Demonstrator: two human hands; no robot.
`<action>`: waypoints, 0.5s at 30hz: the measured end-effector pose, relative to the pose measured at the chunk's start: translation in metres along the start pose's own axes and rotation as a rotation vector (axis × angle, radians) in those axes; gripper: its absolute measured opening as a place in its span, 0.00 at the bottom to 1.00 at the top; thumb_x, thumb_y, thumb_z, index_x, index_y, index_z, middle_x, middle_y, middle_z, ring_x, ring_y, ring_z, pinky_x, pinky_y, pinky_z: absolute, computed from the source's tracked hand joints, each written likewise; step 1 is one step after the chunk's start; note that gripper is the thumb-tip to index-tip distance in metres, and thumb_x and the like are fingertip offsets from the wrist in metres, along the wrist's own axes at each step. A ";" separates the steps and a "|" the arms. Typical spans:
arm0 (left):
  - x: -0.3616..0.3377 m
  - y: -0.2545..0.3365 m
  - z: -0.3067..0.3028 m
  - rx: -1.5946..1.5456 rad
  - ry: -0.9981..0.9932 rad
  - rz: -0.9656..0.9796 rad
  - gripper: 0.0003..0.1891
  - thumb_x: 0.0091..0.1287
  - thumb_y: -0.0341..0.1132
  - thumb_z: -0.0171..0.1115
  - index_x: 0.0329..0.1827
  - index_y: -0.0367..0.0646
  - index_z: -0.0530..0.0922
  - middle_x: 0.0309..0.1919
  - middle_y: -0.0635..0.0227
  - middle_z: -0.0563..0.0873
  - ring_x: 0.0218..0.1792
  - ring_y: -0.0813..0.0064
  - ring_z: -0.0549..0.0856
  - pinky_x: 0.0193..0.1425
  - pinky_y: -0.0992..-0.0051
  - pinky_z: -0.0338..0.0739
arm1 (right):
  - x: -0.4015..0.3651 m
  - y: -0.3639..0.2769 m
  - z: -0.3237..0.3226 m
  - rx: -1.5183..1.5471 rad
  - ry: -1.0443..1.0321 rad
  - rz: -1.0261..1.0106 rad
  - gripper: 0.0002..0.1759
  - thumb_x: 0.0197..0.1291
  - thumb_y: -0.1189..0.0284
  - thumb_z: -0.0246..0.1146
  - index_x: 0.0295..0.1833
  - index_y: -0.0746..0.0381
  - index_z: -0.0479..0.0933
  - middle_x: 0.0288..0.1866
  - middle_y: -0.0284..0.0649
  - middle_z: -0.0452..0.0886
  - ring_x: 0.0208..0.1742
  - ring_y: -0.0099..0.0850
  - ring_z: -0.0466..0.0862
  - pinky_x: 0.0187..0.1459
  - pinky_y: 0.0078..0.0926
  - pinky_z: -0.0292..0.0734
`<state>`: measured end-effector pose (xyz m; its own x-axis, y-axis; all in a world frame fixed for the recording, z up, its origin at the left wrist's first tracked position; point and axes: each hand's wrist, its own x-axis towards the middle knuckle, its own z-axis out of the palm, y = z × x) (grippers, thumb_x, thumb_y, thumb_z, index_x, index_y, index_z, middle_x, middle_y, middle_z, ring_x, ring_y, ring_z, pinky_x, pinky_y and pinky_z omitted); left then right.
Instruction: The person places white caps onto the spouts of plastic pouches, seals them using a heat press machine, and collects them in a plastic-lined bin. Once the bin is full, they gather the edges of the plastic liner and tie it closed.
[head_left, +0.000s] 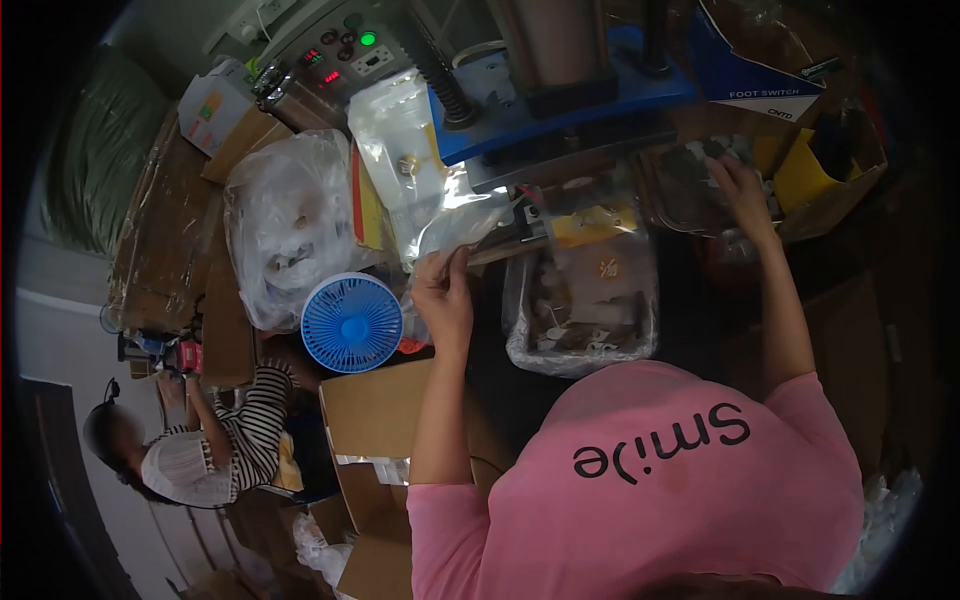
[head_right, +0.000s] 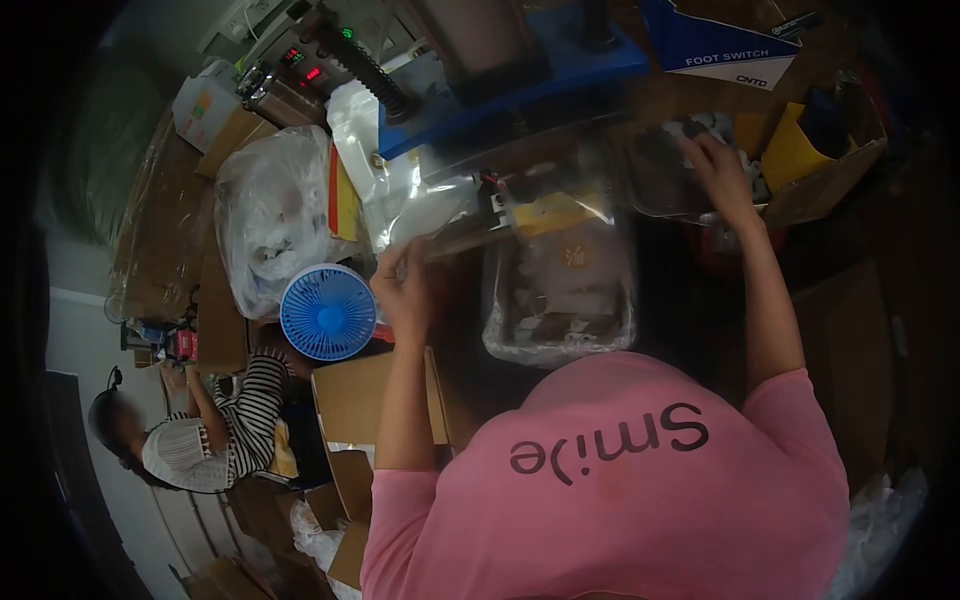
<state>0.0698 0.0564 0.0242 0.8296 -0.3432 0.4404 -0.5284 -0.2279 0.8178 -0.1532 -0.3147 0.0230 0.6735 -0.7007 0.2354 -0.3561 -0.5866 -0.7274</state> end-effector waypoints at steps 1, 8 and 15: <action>-0.006 0.014 0.002 -0.019 -0.004 -0.013 0.04 0.62 0.29 0.65 0.38 0.42 0.84 0.34 0.66 0.86 0.35 0.74 0.82 0.44 0.78 0.73 | -0.005 -0.013 -0.004 0.073 -0.114 0.055 0.11 0.64 0.67 0.59 0.44 0.64 0.76 0.30 0.34 0.77 0.29 0.22 0.75 0.32 0.21 0.70; -0.055 0.034 0.049 -0.407 -0.326 -0.420 0.05 0.60 0.28 0.66 0.34 0.35 0.84 0.28 0.70 0.85 0.32 0.87 0.80 0.37 0.85 0.72 | -0.033 -0.106 0.025 0.354 -0.228 -0.115 0.09 0.66 0.69 0.56 0.44 0.63 0.76 0.31 0.33 0.79 0.29 0.20 0.77 0.31 0.19 0.72; -0.074 0.030 0.064 -0.432 -0.478 -0.388 0.07 0.62 0.30 0.64 0.39 0.34 0.84 0.30 0.73 0.84 0.32 0.86 0.79 0.38 0.84 0.73 | -0.050 -0.127 0.066 0.212 -0.504 -0.462 0.10 0.65 0.71 0.56 0.47 0.65 0.76 0.40 0.41 0.82 0.41 0.28 0.82 0.42 0.26 0.74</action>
<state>-0.0194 0.0165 -0.0073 0.7209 -0.6920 -0.0373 -0.0143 -0.0687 0.9975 -0.0989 -0.1787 0.0615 0.9606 -0.0963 0.2606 0.1372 -0.6509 -0.7467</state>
